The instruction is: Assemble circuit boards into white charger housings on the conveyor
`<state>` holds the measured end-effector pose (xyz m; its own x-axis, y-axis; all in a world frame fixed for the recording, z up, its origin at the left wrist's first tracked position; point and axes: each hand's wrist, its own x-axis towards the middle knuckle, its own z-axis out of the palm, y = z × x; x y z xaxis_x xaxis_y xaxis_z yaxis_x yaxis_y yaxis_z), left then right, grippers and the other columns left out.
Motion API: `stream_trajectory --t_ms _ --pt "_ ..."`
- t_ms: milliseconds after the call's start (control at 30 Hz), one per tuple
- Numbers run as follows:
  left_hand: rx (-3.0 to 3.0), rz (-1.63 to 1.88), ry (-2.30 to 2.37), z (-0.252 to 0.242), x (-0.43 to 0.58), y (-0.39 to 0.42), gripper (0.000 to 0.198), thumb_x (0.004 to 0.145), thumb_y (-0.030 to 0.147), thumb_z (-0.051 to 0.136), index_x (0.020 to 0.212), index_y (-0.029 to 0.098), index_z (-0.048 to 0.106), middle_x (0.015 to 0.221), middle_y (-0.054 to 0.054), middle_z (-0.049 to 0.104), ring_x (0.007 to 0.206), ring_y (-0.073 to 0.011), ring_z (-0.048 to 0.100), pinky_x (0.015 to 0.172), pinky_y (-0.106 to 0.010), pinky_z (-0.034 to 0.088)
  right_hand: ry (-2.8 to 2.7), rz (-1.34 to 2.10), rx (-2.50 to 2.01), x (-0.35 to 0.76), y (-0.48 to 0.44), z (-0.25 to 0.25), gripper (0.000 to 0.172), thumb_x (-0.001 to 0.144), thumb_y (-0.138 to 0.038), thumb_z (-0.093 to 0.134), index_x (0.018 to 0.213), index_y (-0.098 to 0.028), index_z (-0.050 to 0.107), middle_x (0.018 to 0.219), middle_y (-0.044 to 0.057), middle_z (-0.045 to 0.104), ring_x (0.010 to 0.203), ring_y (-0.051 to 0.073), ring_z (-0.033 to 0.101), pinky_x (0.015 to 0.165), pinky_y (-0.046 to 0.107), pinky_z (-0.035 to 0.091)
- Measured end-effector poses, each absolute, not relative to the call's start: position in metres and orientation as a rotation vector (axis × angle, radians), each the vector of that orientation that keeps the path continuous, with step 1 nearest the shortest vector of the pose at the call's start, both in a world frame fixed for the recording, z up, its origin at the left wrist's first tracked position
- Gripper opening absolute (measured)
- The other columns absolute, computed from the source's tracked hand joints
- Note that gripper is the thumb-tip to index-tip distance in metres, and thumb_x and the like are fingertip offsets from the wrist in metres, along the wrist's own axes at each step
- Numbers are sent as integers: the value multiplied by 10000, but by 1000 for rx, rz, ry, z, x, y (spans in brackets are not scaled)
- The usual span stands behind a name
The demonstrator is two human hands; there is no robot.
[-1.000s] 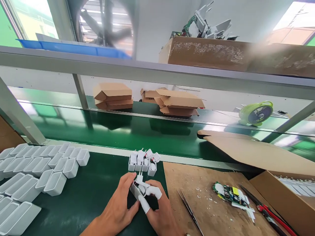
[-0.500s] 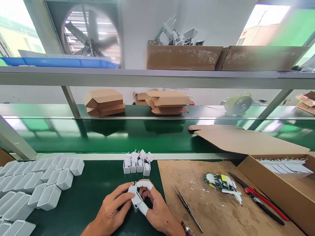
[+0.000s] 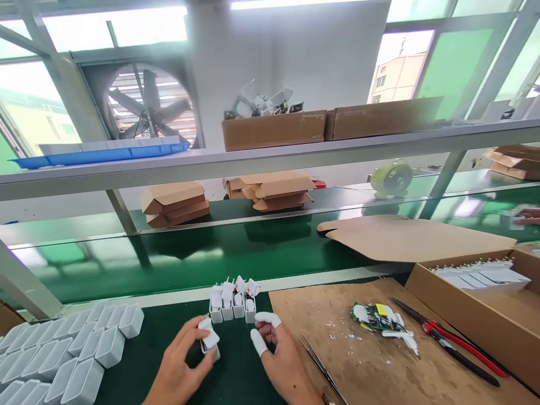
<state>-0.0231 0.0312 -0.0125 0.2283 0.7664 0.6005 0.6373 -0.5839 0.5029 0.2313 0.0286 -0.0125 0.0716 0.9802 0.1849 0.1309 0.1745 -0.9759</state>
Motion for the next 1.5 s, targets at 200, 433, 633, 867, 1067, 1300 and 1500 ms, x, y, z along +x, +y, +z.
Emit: stream_trajectory --t_ms 200,433,633,867,1067,1300,1500 --pt "1840 1197 1317 -9 -54 91 706 901 347 669 1530 204 382 1466 -177 604 1258 -302 686 1086 -497 536 -1359 867 -1456 252 71 -14 590 659 -284 782 1219 -214 608 1102 86 659 837 244 618 811 429 535" --pt "1724 816 1176 9 -28 115 1161 760 434 819 1670 203 136 1477 -170 585 1251 -318 632 1111 -411 466 -1592 973 -1469 253 95 20 754 649 -225 762 1376 -171 571 1104 101 690 873 260 661 818 400 552" --pt "1859 720 1302 33 -10 134 1005 751 510 791 1606 203 360 1391 -131 624 1106 -305 653 1027 -414 489 -1731 847 -1412 239 116 45 1153 570 -321 903 1582 -152 376 1555 188 428 1217 330 580 1036 415 496" --pt "1804 798 1348 30 -18 135 903 888 671 528 1593 139 336 1403 -182 603 1299 -343 575 978 -397 520 -1643 809 -1529 252 129 46 796 873 -484 666 1540 -122 424 1484 205 531 1246 334 598 1023 446 500" --pt "1625 786 1434 -7 -28 112 1050 703 415 783 1591 113 313 1298 -162 700 1010 -296 728 911 -367 567 -1653 943 -1590 270 102 18 603 577 -326 884 1128 -152 710 1040 116 757 943 337 711 848 427 574" --pt "1579 1023 1579 -2 10 156 827 883 381 626 1591 130 279 1209 -129 753 1066 -304 745 917 -378 563 -1601 834 -1453 255 155 24 395 763 -258 701 1144 -154 689 1128 117 756 1022 309 719 881 369 567" --pt "1504 1157 1608 12 38 217 740 973 295 567 1598 118 212 1368 -199 681 1247 -322 684 1023 -403 526 -1565 794 -1395 260 221 41 380 882 -191 707 1255 -149 651 1201 106 738 1073 265 715 961 424 563"
